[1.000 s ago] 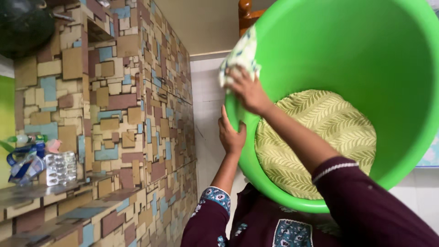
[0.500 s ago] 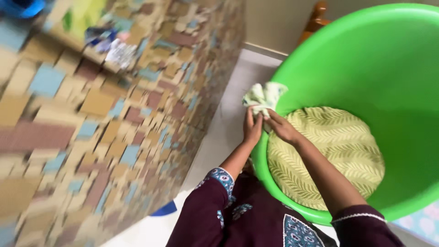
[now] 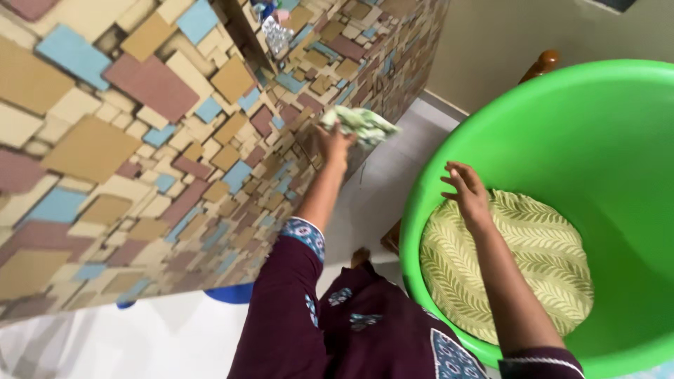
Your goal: The person wipes the inside and outside of a green plastic basin with a cloth. They then place a patterned cloth inside the basin and continue wiping the basin's interior and rim.
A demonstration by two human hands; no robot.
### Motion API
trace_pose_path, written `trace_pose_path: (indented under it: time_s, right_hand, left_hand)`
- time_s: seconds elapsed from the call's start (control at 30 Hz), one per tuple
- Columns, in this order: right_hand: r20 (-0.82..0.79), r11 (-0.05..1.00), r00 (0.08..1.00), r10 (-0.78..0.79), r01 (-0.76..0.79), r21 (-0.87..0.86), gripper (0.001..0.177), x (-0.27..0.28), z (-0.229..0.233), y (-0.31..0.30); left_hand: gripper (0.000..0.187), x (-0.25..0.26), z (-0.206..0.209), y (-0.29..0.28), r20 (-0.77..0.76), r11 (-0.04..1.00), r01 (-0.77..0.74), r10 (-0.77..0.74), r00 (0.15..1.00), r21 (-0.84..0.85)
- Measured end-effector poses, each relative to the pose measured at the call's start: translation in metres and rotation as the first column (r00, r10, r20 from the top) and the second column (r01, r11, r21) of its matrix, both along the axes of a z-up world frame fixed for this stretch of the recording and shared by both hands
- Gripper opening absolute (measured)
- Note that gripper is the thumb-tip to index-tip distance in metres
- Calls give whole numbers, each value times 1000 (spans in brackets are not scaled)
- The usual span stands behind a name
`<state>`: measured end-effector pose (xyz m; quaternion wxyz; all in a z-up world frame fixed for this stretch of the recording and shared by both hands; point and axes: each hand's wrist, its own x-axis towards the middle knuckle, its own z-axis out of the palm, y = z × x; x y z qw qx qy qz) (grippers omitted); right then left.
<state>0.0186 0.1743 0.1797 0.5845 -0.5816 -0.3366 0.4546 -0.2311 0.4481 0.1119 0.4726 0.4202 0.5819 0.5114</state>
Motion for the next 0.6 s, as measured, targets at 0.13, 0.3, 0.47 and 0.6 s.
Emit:
trace_pose_path:
  time_s: [0.13,0.3,0.47,0.6]
  right_hand:
    - [19,994,997,-71,72,-86,42,18,-15,-18]
    - [329,916,922,-206,299,-267,66,-6,-34,1]
    - [710,819,696,110,341,-461,143,-57,-38,40]
    - [683,718,726,84,431,-547,144,-96,-40,45]
  left_hand:
    - [105,-38,12,98,-565,996,-50,85,821,78]
    - [90,-37,-17,139,-590,995,5,-63,805,-99]
    - [74,32,-69,101,123,905,424,-426,896,42]
    - [68,132,-77,26,-114,562,826,-825,554,-51]
